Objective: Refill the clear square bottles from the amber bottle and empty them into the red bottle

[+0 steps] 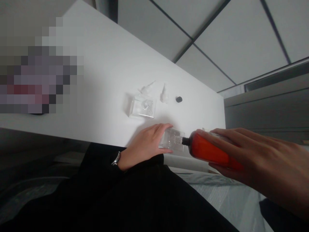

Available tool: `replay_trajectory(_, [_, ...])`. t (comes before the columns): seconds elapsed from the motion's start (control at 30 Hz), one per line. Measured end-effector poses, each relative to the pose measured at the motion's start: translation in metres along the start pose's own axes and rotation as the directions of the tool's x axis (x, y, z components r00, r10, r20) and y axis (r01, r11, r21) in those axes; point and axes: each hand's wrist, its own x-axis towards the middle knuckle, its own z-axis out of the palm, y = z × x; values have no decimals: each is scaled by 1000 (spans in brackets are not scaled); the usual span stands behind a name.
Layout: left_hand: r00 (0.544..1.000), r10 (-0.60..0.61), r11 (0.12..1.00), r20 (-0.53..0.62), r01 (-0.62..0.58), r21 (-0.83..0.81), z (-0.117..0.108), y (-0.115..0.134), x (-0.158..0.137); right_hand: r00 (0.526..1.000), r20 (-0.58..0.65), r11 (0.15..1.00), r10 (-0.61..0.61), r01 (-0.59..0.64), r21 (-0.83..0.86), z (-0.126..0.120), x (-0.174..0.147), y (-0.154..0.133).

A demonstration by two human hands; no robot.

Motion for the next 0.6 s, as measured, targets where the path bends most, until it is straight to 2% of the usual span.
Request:
replay_trajectory(0.37, [1000, 23, 1000, -3, -23, 6, 1, -3, -1, 998, 55, 997, -16, 20, -76, -6, 4, -2])
replay_trajectory(0.6, [1000, 8, 1000, 3, -8, -11, 4, -6, -1, 992, 117, 999, 44, -42, -16, -14, 4, -3])
